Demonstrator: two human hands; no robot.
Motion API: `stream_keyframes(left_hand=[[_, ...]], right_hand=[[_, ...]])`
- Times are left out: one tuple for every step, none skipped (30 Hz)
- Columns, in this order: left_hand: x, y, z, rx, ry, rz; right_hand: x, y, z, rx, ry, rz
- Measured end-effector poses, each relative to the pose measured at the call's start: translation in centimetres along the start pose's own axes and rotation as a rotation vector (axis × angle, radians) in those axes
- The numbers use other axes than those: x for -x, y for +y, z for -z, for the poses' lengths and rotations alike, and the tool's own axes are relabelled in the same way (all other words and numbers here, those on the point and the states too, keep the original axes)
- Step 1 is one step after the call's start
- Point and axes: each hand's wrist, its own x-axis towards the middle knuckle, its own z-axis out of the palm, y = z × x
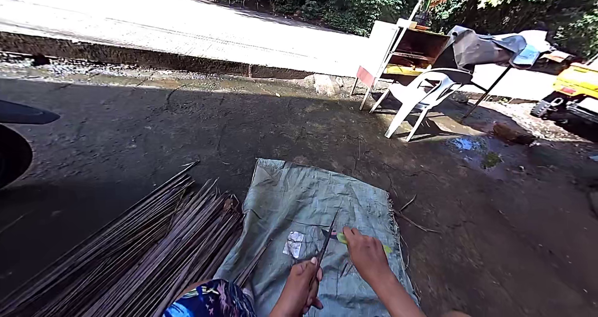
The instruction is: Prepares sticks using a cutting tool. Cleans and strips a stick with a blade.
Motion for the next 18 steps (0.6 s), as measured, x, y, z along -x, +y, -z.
stream_keyframes(left_hand=[[0.1,-0.1,0.0,-0.005,-0.008,0.005],[0.3,-0.1,-0.1,-0.014,-0.017,0.010],[0.5,-0.2,-0.1,-0.021,-0.022,0.011],[0.6,-0.3,-0.1,-0.026,-0.025,0.006],[0.7,-0.4,-0.1,-0.025,-0.029,-0.002],[0.8,-0.5,0.0,-0.026,-0.036,-0.007],[0.8,-0.5,0.2,-0.025,-0.040,-0.013],[0.7,-0.6,0.3,-0.025,-0.044,-0.020],[0.8,-0.7,0.4,-0.021,-0.047,-0.025],[0.8,-0.8,0.5,-0.020,-0.049,-0.026],[0.9,-0.8,0.6,-0.018,-0.045,-0.024],[0.9,-0.9,0.6,-0.013,-0.037,-0.021],[0.8,-0.7,0.6,-0.009,-0.026,-0.015],[0.7,-0.5,0.5,0.003,-0.014,-0.009],[0.6,-0.4,0.5,0.021,-0.005,-0.009],[0.6,-0.3,0.5,0.045,-0.003,-0.014],[0.5,-0.3,0.5,0.074,-0.008,-0.025],[0.4,-0.4,0.4,0.100,-0.020,-0.035]], right_hand=[[-0.3,0.2,0.5,-0.001,-0.029,-0.050],[-0.6,0.7,1.1,-0.004,-0.060,-0.103],[-0.9,1.2,1.6,-0.006,-0.068,-0.144],[-1.1,1.7,2.0,-0.006,-0.050,-0.173],[-1.1,2.2,2.2,-0.004,-0.018,-0.193],[-1.1,2.5,2.3,-0.009,0.017,-0.216],[-1.0,2.8,2.4,-0.018,0.048,-0.249],[-1.1,3.2,2.5,-0.027,0.076,-0.280],[-1.1,3.6,2.7,-0.040,0.092,-0.297],[-0.9,3.8,2.8,-0.061,0.104,-0.288],[-0.5,3.8,2.9,-0.096,0.111,-0.247],[0.1,3.5,2.7,-0.144,0.119,-0.170],[0.8,2.9,2.2,-0.197,0.134,-0.058],[1.7,2.1,1.4,-0.241,0.130,0.061],[2.4,1.3,0.5,-0.261,0.113,0.175],[3.0,0.5,-0.4,-0.257,0.095,0.263],[3.4,-0.1,-1.2,-0.229,0.104,0.324],[3.5,-0.3,-1.9,-0.179,0.132,0.345]])
